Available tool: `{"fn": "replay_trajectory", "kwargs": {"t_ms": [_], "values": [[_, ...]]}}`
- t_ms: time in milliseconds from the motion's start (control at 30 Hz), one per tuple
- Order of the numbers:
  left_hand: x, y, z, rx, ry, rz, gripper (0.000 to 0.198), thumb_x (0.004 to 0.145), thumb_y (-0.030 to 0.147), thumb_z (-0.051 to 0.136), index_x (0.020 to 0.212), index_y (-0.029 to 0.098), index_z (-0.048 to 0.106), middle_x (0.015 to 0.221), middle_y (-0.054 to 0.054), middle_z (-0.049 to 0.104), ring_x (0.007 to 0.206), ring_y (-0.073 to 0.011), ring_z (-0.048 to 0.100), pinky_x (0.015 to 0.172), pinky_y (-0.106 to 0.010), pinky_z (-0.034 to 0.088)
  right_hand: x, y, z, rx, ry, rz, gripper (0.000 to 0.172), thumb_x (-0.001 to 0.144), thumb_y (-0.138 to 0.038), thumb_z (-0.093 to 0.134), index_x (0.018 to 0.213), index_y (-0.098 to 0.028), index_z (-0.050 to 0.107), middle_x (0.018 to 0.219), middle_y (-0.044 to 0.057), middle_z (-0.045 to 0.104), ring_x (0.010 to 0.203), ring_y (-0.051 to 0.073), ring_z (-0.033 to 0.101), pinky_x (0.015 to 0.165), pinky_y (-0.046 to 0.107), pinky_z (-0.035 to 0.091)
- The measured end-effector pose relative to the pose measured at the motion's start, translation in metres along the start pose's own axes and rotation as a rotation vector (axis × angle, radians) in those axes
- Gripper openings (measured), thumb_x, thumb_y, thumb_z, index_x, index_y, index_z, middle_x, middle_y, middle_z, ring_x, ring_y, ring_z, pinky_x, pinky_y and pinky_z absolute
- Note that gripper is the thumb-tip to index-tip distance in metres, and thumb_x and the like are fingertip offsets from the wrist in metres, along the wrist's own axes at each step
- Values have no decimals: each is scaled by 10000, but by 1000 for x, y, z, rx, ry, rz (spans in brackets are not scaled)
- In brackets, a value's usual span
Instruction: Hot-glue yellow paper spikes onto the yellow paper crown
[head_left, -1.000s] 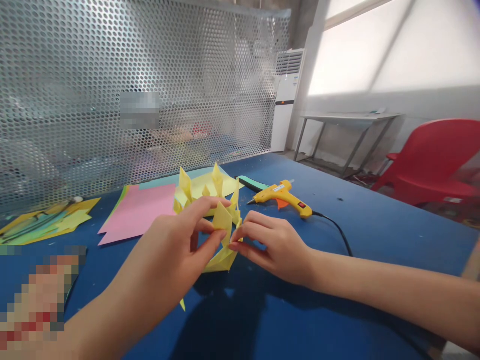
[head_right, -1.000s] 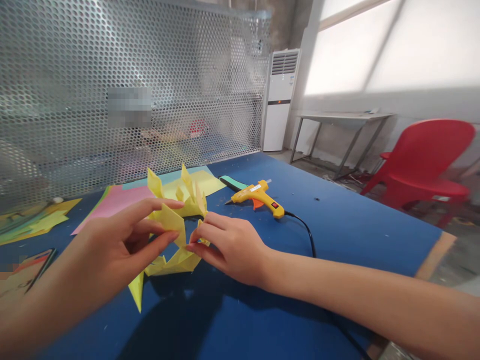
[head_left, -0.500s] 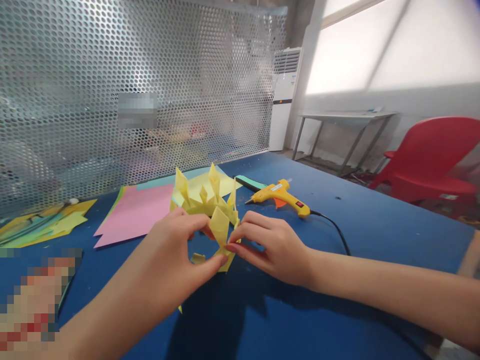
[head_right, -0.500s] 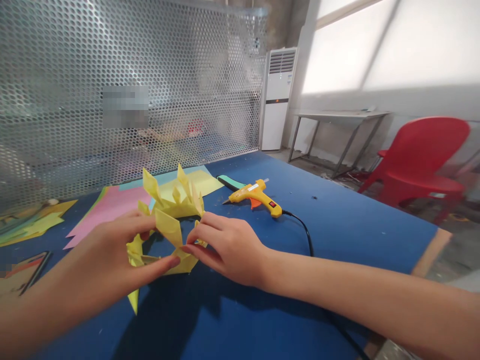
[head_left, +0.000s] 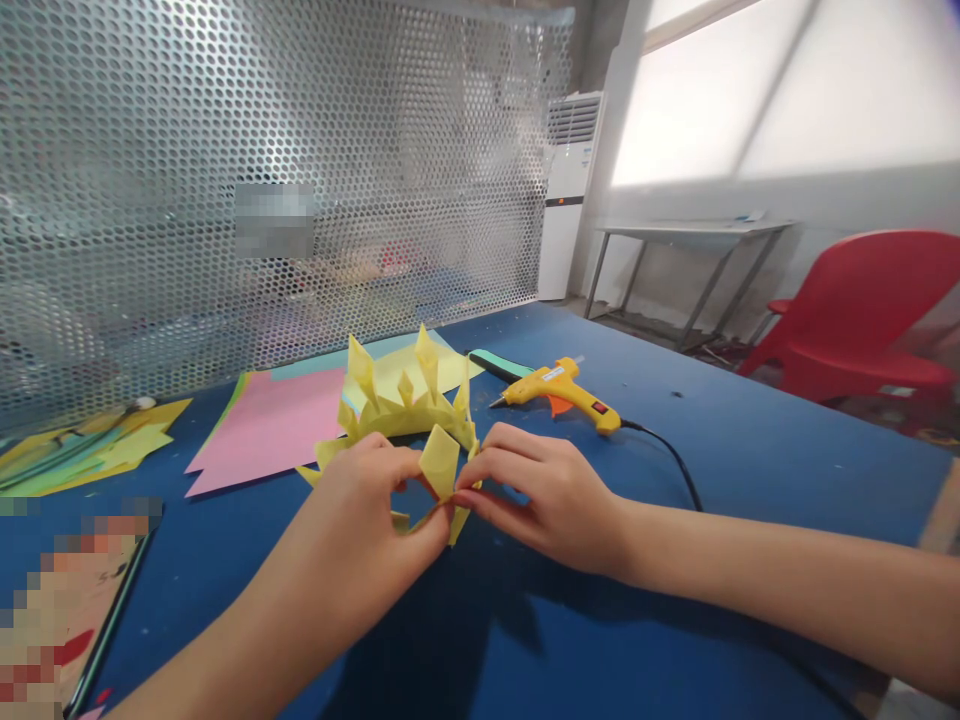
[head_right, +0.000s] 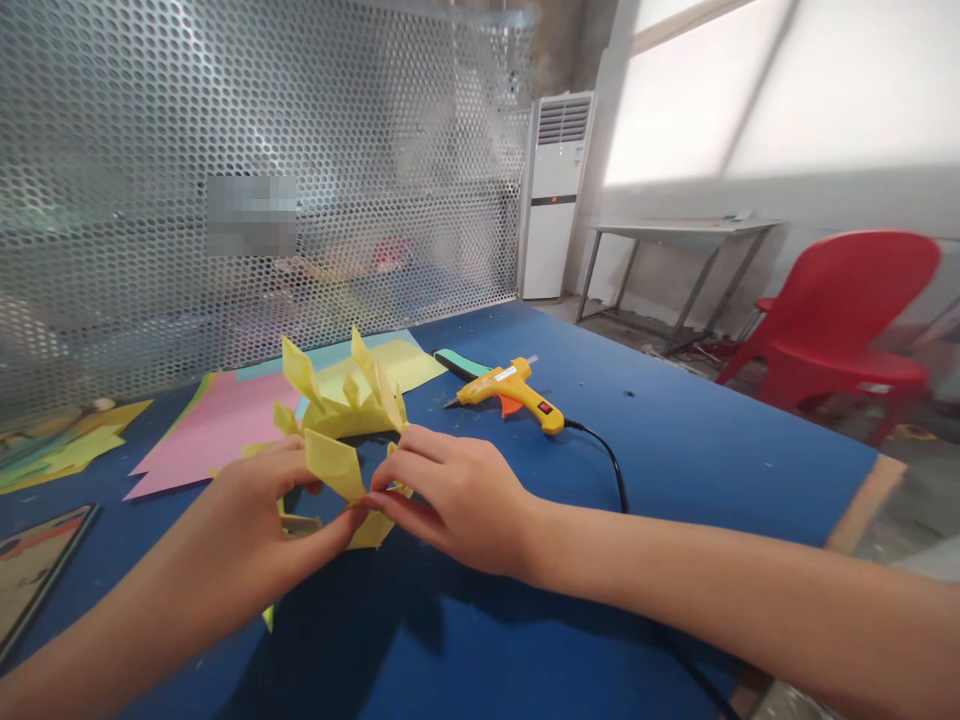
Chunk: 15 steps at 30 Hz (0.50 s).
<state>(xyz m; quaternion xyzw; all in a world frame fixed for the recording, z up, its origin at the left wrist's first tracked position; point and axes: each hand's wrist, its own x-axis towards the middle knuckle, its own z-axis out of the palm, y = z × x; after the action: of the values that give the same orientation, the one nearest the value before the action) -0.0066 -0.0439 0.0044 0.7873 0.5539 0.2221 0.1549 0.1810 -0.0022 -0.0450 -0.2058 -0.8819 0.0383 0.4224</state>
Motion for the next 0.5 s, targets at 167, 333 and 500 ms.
{"fn": "replay_trajectory", "kwargs": {"t_ms": [167,333,500], "values": [[-1,2,-1,-56,-25,-9,141,788,290,578,702,237,677,779,2,688,779,-202,597,693,-345,439,0,0,0,12,-6,-5,131,924,-255,547,875,-165,629,781,24,615,676,104,556,615,211,466],[0,1,0,-50,-9,8,124,774,274,599,693,242,688,761,0,682,771,-199,603,716,-352,442,-1,1,1,1,-16,-5,156,938,-279,524,877,-175,622,789,24,614,691,106,565,628,215,472],[0,1,0,-69,5,52,125,780,268,600,682,264,677,749,27,689,760,-187,604,690,-327,438,-1,0,1,5,-9,-9,158,938,-279,525,875,-177,628,789,25,613,686,104,564,624,213,474]]}}
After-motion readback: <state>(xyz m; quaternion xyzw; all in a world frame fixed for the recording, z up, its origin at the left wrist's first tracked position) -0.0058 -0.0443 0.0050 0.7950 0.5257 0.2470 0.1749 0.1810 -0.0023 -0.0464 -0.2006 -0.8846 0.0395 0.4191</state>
